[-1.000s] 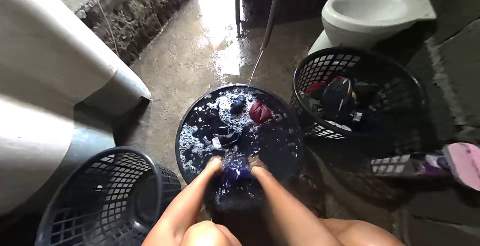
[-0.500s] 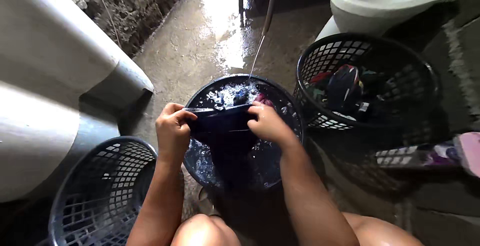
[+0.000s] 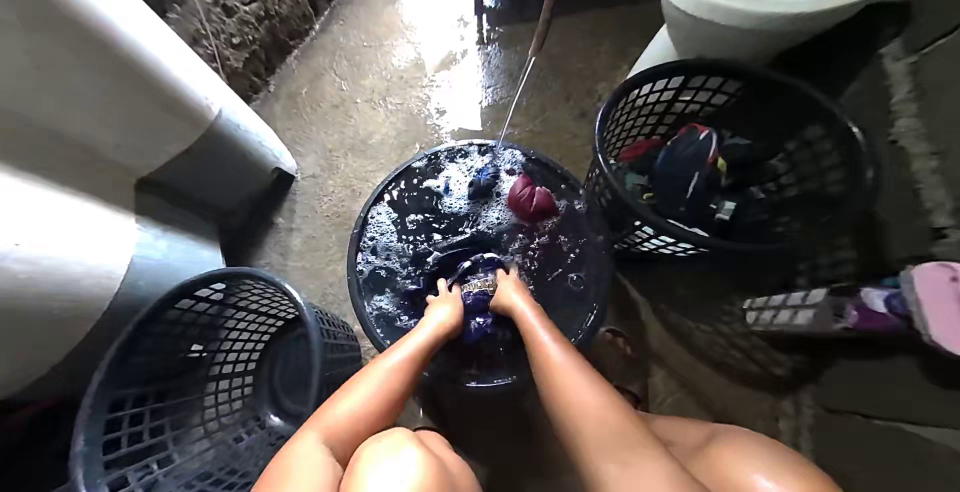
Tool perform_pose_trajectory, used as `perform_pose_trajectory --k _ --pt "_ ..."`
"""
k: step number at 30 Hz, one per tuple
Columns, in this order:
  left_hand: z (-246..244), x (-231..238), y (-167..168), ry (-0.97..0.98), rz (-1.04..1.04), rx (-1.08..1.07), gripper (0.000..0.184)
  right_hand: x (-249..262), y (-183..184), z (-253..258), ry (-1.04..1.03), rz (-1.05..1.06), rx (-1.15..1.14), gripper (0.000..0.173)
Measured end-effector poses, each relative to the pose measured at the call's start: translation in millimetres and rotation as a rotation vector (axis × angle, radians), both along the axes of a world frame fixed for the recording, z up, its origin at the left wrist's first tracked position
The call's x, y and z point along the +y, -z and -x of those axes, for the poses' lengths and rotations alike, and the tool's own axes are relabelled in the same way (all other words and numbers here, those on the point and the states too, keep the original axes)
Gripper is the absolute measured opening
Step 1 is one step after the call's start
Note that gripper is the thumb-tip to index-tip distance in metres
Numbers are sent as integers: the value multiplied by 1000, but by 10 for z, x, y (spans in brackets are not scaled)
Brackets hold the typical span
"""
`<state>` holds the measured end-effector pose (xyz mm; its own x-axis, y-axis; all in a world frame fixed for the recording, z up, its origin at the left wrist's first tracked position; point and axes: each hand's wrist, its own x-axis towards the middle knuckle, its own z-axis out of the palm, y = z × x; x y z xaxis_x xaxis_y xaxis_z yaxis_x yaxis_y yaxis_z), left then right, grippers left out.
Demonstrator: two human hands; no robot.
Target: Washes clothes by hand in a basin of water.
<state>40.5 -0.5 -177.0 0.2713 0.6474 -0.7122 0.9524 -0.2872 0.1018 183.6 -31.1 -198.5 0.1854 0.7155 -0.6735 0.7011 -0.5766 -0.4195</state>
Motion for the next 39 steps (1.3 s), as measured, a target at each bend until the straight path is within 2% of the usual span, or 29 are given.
perform_pose_trajectory --k 2,4,6,8,9,11,13,14,16,19,21,22,23,24,25,28,29,31,32,33,36,39 --pt "4 -14 166 -23 -9 0 84 -52 66 26 -19 64 11 92" --pt "27 -33 271 -12 -8 19 74 -114 132 33 -8 69 27 85" --pt "74 -19 231 74 32 60 50 -142 228 17 15 20 50 82" --pt "130 104 85 181 77 69 39 -126 142 1 -43 15 25 75" --pt "152 189 -10 201 76 36 34 -95 23 -29 -86 21 -1 65" --pt "220 345 -290 185 27 -69 31 3 -307 -133 -136 54 -24 42" --pt "328 436 -707 117 -54 -206 33 89 -657 -263 -123 29 39 34" --pt "402 452 -920 90 -133 -296 32 98 -846 -314 -99 -53 82 28" --pt "535 404 -1370 81 -336 -468 33 9 -1250 -379 -44 -366 195 17" --pt "664 180 -1981 174 -677 -779 33 -219 -1834 -392 -32 -883 423 31" --pt "643 59 -2230 213 -837 -1045 31 -306 -2086 -325 -24 -1134 612 25" --pt "590 36 -2293 222 -851 -1210 28 -325 -2155 -270 -46 -1208 671 29" --pt "511 36 -2316 233 -814 -1367 26 -324 -2194 -201 -85 -1238 642 57" --pt "420 49 -2299 246 -745 -1470 25 -307 -2205 -123 -120 -1232 563 84" --pt "342 69 -2240 264 -672 -1490 26 -270 -2170 -42 -109 -1206 485 89" --pt "273 149 -1797 219 -462 -1266 38 -69 -1754 63 84 -1078 260 30" --pt "283 150 -1569 155 -390 -1143 54 13 -1549 38 134 -974 219 26" --pt "310 73 -1011 27 -198 -828 105 153 -1096 -22 196 -690 183 35" --pt "305 6 -719 2 -106 -645 123 209 -854 -38 205 -553 164 40" --pt "280 -70 -467 -9 -42 -473 134 244 -632 -35 209 -430 150 44" --pt "173 -240 -51 -29 -12 -162 143 220 -163 50 196 -195 104 51" --pt "152 -241 169 -2 -86 -66 141 129 115 113 197 -119 76 55"
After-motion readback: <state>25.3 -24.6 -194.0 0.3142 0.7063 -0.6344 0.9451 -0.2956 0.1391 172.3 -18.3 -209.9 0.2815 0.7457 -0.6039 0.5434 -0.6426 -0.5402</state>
